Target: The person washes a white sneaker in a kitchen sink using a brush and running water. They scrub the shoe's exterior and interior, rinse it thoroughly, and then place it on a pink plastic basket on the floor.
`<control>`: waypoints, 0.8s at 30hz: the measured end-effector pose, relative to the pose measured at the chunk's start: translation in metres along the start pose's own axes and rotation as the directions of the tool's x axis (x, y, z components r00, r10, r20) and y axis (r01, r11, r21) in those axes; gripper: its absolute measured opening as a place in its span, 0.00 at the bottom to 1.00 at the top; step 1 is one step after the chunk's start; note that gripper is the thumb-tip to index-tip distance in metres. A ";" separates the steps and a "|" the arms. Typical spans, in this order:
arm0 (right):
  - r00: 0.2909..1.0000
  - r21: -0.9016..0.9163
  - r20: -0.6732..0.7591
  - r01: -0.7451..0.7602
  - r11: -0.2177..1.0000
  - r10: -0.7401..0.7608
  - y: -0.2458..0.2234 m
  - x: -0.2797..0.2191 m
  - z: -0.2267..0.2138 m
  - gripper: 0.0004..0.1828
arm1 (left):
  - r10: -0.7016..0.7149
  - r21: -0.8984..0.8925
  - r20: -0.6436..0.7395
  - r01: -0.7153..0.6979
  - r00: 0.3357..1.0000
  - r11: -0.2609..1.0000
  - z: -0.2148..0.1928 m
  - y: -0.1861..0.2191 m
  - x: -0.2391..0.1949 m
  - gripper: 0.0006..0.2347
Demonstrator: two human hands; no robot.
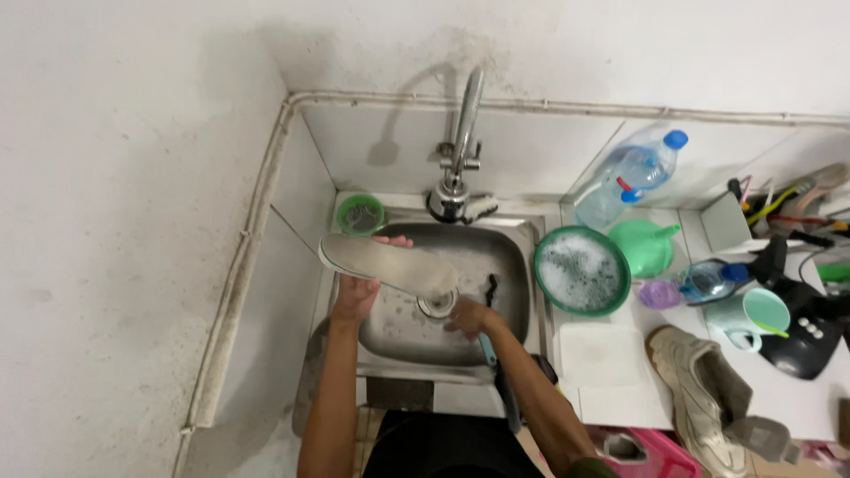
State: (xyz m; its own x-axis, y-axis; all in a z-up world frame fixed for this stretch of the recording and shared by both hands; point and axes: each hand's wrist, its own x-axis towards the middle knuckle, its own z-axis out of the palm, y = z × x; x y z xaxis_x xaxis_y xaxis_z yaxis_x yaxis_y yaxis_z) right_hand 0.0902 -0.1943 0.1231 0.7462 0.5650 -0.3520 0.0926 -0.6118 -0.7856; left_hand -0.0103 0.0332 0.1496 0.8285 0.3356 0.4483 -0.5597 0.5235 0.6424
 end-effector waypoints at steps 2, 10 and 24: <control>0.987 0.010 0.160 -0.033 0.999 0.031 0.023 -0.010 0.018 0.23 | -0.007 0.539 0.069 -0.032 0.998 0.842 -0.019 0.009 0.001 0.36; 0.924 0.884 0.347 -0.266 0.384 -0.160 0.007 -0.062 0.006 0.46 | -0.093 0.437 0.092 0.043 0.991 0.898 0.066 -0.016 -0.021 0.35; 0.949 0.523 -0.236 -0.055 0.850 0.207 -0.056 -0.115 -0.044 0.72 | -0.501 0.604 -0.140 0.474 0.854 0.640 0.074 -0.046 -0.085 0.35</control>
